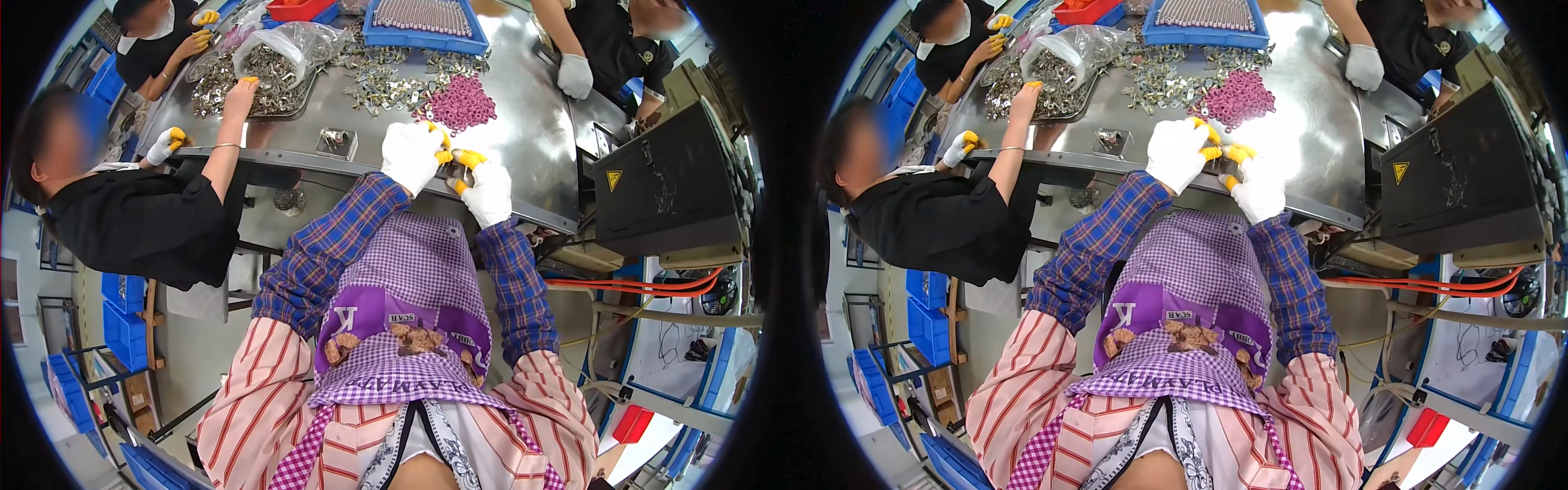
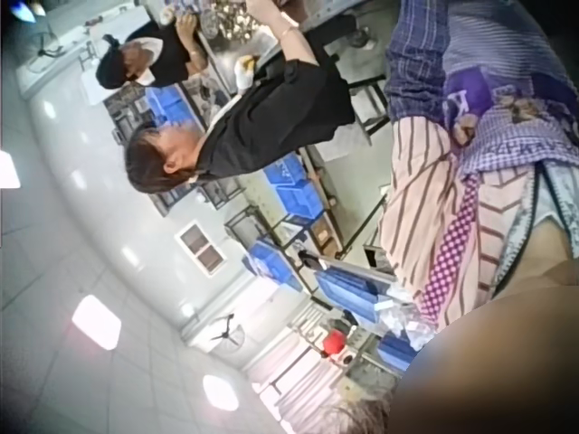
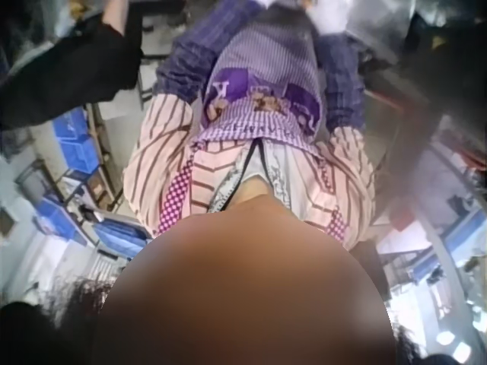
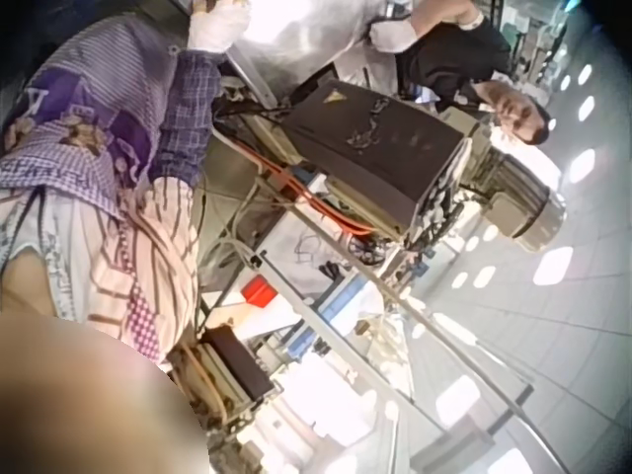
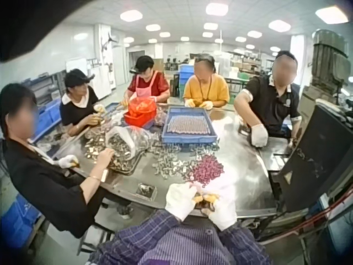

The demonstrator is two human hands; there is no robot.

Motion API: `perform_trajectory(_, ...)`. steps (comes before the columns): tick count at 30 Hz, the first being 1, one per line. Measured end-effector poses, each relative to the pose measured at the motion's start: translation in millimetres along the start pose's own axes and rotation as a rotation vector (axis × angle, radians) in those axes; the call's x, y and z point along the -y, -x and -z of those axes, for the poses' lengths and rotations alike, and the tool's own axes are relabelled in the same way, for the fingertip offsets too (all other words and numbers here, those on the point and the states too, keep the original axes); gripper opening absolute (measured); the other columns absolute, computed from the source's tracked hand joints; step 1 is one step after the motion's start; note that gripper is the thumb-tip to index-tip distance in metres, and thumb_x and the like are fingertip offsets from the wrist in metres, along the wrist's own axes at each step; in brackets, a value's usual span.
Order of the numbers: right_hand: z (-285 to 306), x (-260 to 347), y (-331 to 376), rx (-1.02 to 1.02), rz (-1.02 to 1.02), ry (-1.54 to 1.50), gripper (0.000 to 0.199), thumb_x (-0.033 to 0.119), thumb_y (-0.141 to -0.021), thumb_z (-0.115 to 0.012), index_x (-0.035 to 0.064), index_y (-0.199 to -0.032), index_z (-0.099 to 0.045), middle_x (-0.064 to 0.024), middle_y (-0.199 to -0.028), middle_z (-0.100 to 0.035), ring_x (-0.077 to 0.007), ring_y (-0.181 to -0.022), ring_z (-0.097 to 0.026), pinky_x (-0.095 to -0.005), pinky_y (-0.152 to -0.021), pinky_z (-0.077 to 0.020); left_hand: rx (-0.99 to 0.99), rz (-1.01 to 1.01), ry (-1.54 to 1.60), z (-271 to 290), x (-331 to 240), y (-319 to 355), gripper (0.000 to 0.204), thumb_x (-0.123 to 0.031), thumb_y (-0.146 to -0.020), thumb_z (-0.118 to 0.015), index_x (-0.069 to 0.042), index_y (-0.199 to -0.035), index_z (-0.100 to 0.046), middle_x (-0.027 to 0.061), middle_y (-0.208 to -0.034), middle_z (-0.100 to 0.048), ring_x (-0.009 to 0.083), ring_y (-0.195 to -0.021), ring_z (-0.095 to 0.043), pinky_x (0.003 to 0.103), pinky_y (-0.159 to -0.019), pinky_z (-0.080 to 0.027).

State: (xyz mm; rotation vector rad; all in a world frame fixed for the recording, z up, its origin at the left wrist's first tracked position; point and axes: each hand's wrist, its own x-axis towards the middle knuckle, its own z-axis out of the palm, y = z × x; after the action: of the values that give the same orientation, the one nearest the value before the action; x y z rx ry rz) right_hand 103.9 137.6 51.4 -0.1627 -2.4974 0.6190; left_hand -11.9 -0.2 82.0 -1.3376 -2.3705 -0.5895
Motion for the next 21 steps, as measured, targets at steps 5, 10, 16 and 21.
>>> perform_trajectory(5, 29, -21, -11, 0.096, -0.399, 0.423, 0.04, 0.026, -0.072, -0.076, 0.0146, -0.109, -0.065, -0.0031, -0.093, -0.067, -0.021, -0.081, -0.063, -0.0298, -0.073, -0.0508, -0.145, 0.421, 0.146, 14, 14, 13, 0.031, -0.031, -0.081, -0.062, -0.013, -0.106, -0.065, 0.0124, -0.095, -0.066, 0.0316, -0.079, -0.063, 0.041, -0.071, -0.049)
perform_trajectory(10, 53, -92, -44, 0.001, -0.688, 0.453, 0.043, 0.038, -0.078, -0.069, 0.0159, -0.114, -0.061, -0.007, -0.106, -0.061, -0.0216, -0.089, -0.062, -0.0321, -0.078, -0.0506, 0.063, 0.919, 0.269, -10, 33, 29, 0.035, -0.029, -0.083, -0.06, -0.018, -0.117, -0.062, 0.0144, -0.103, -0.066, 0.0335, -0.081, -0.063, 0.043, -0.074, -0.05)
perform_trajectory(16, 46, -151, -62, -0.049, -0.786, 0.652, 0.041, 0.038, -0.081, -0.066, 0.0137, -0.114, -0.06, -0.0071, -0.104, -0.061, -0.0239, -0.089, -0.062, -0.0338, -0.077, -0.0509, 0.046, 0.654, 0.325, -43, 29, 7, 0.031, -0.027, -0.083, -0.058, -0.017, -0.112, -0.063, 0.0143, -0.096, -0.065, 0.0327, -0.078, -0.062, 0.041, -0.071, -0.049)
perform_trajectory(21, 56, -148, -63, -0.051, -0.768, 0.611, 0.044, 0.04, -0.081, -0.066, 0.0122, -0.114, -0.059, -0.0076, -0.104, -0.06, -0.0255, -0.089, -0.062, -0.0352, -0.077, -0.0511, -0.106, 0.355, 0.0, -75, 52, -41, 0.027, -0.027, -0.083, -0.055, -0.012, -0.103, -0.064, 0.0146, -0.088, -0.063, 0.0329, -0.076, -0.06, 0.04, -0.07, -0.047)
